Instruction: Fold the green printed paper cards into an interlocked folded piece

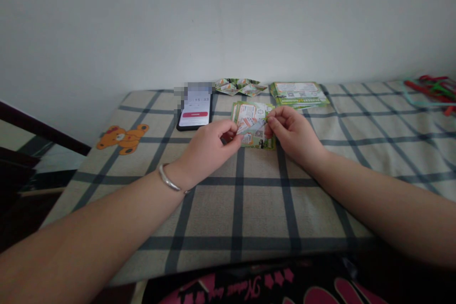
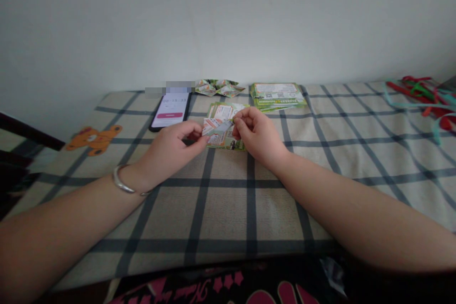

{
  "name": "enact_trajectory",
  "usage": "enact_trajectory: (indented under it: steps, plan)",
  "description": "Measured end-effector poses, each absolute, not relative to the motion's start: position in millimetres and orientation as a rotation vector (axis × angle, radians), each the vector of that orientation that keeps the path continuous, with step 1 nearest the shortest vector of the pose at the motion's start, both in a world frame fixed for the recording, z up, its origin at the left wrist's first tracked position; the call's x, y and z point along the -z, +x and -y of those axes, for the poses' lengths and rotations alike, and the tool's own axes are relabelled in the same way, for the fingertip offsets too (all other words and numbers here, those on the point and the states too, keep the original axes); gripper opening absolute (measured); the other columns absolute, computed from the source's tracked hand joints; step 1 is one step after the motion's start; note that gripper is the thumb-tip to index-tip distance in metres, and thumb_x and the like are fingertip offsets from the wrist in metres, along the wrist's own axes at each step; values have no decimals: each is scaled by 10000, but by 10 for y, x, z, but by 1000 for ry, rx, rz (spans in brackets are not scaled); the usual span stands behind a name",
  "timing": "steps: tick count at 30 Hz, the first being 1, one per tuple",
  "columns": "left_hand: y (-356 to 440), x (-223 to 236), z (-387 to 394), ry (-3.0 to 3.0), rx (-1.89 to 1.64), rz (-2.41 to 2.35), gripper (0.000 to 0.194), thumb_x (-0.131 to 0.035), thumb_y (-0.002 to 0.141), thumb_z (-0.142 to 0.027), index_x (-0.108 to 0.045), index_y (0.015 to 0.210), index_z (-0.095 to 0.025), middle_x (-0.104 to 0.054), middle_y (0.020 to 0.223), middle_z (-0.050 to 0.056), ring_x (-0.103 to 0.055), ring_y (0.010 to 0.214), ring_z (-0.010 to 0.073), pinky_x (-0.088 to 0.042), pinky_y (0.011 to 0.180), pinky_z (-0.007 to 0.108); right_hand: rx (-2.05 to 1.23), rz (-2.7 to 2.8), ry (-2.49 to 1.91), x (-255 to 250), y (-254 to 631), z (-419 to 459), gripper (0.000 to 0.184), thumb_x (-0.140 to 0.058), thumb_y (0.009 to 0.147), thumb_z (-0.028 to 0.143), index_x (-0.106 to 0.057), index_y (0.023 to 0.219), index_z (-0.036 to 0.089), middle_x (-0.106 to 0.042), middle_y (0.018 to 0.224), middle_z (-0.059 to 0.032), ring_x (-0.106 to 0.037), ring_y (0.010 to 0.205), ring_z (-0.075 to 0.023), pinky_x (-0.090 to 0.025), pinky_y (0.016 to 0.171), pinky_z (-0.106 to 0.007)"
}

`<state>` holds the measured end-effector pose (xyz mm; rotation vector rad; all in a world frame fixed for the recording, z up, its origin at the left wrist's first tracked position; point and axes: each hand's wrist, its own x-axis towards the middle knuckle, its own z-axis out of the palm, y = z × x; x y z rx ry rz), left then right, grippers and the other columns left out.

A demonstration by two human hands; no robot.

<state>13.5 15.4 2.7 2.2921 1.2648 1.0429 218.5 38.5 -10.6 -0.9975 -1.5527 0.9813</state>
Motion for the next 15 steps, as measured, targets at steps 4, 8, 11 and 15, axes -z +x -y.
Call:
enact_trajectory:
  steps: [4, 8, 11, 15]
  plan:
    - [135, 4, -152, 2234, -1048, -1286, 53, -596, 846, -209, -621, 835, -163, -652, 735, -18, -583, 640, 101, -434, 592, 213, -940, 1609, -1069, 81, 2206, -339, 200, -618, 849, 305, -448, 940, 255, -660, 638, 59, -548, 453, -99, -401, 441, -232]
    - [137, 22, -146, 2245, -1075, -1248, 58, -628, 831, -209, -627, 870, -166, -662, 773, -16, -596, 670, 99, -453, 624, 210, -640, 1903, -1102, 58, 2206, -254, 120, -660, 833, 290, -565, 873, 229, -682, 716, 17, -597, 569, -118, -442, 520, -258]
    - [145, 18, -143, 2236, -1077, -1216, 62, -642, 825, -223, -619, 839, -167, -655, 759, -20, -591, 668, 97, -453, 618, 205, -497, 2039, -1131, 48, 2196, -209, 139, -669, 835, 272, -644, 960, 216, -712, 798, -8, -641, 674, -142, -477, 593, -280]
    - [150, 24, -151, 2204, -1040, -1220, 77, -644, 826, -241, -621, 849, -171, -661, 775, -14, -602, 680, 106, -460, 627, 219, -477, 2097, -1149, 44, 2194, -197, 232, -677, 832, 268, -653, 1053, 203, -730, 841, -15, -657, 688, -143, -489, 599, -277]
